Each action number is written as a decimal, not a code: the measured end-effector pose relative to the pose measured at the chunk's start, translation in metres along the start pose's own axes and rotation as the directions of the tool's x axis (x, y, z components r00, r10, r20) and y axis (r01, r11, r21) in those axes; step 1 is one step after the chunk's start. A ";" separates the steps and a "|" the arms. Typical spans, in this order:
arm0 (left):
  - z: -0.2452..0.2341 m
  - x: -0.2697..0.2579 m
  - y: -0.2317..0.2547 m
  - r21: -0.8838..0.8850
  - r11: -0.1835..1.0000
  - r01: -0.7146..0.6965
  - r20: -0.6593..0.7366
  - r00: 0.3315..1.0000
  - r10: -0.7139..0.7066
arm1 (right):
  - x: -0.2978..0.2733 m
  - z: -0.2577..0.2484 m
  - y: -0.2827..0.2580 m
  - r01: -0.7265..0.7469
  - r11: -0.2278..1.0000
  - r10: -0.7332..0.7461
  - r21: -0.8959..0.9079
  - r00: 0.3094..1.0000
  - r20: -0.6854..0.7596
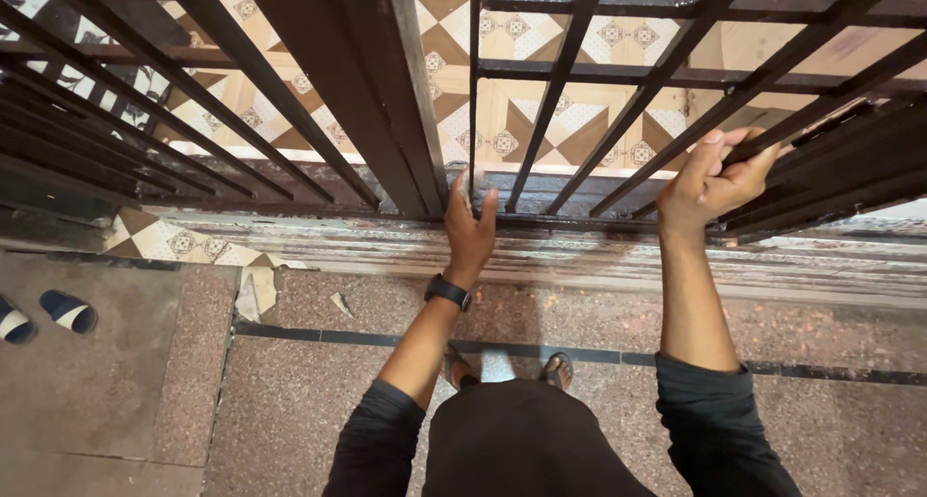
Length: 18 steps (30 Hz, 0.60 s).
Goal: The person wipes the horizontal and vertical bars of a metal gate using a white cloth. They systematically clean the lower section of the gate, moving from right to left and then back again, ensuring the bars are free of dust.
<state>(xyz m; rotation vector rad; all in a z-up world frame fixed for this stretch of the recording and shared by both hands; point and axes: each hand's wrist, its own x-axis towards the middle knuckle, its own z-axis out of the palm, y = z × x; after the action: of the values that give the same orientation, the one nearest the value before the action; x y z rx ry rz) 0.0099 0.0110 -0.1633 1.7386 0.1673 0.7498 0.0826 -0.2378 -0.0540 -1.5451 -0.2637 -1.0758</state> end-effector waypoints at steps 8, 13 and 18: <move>-0.003 -0.002 -0.018 -0.044 0.999 0.011 0.053 0.999 -0.008 | 0.000 0.002 -0.001 -0.031 1.000 0.031 0.000 0.999 -0.036; -0.005 0.034 0.039 -0.150 0.989 -0.009 0.084 0.996 0.022 | 0.001 0.004 -0.007 0.033 0.995 -0.037 -0.093 0.999 -0.038; -0.011 0.069 0.111 -0.159 0.986 -0.060 0.097 0.992 0.076 | 0.000 0.005 -0.007 0.003 0.999 -0.005 -0.036 0.999 -0.047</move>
<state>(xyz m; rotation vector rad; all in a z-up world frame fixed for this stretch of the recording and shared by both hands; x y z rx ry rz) 0.0284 0.0178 -0.0340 1.6362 -0.0208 0.7017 0.0803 -0.2309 -0.0488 -1.5496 -0.2161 -1.1241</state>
